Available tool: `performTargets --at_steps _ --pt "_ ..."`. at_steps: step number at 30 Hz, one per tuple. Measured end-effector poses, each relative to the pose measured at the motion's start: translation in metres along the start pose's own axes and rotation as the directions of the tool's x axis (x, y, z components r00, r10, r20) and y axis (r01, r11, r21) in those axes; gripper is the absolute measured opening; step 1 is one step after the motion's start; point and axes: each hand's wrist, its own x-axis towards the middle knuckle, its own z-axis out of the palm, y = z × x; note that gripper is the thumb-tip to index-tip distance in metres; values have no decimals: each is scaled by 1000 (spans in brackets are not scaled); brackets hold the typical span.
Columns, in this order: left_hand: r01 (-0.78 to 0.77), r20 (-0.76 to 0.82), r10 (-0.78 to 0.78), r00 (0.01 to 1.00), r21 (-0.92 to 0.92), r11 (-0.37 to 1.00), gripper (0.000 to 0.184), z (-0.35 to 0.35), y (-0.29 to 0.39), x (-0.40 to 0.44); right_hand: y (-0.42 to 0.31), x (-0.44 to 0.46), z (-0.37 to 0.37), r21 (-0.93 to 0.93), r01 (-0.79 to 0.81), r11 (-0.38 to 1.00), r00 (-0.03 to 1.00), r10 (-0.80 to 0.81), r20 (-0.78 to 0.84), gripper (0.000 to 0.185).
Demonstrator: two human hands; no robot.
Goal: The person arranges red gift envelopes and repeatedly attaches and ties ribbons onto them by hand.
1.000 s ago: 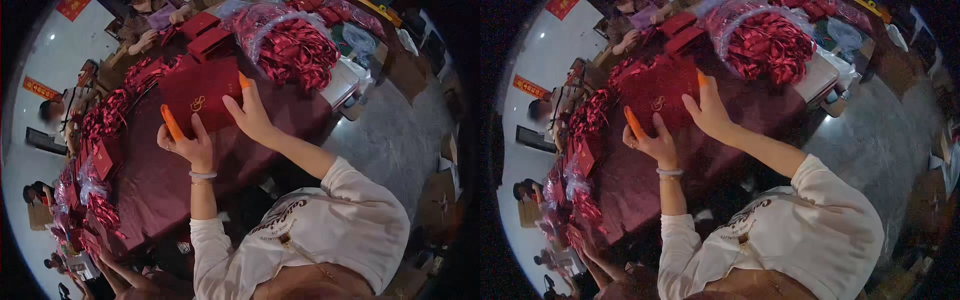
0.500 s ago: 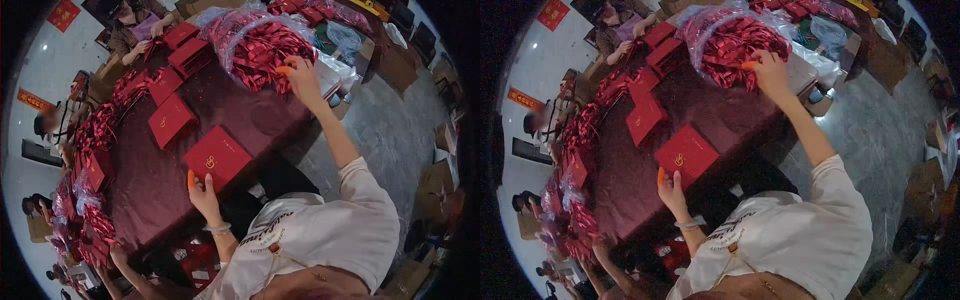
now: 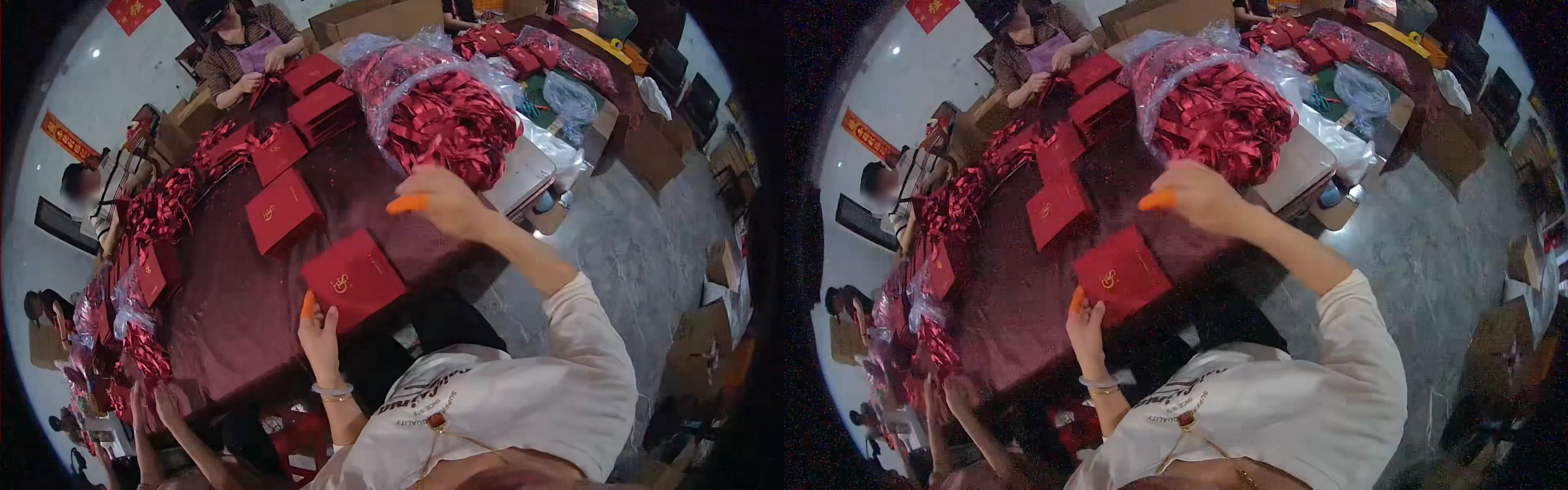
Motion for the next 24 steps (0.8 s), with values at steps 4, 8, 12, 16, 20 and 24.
performTargets --at_steps 4,8,12,16,20,24 --pt "12 -9 -13 1000 -93 996 49 12 30 -3 -66 -2 83 457 -301 837 928 145 344 30" --pt "109 -13 -111 994 -105 988 47 6 5 2 -85 -9 131 557 -464 689 876 261 406 30" --pt "168 156 -126 980 -295 941 59 -3 16 1 -87 -11 136 584 -661 472 741 535 406 24" --pt "200 256 -144 956 -210 957 67 -9 40 -2 -79 -8 126 646 -644 410 749 509 424 16" --pt "191 203 -161 966 -137 972 61 -9 27 -4 -79 -5 122 586 -674 450 736 472 485 16" --pt "14 89 -29 996 169 985 64 -3 16 -12 -82 -5 124 563 -573 595 818 383 429 14"
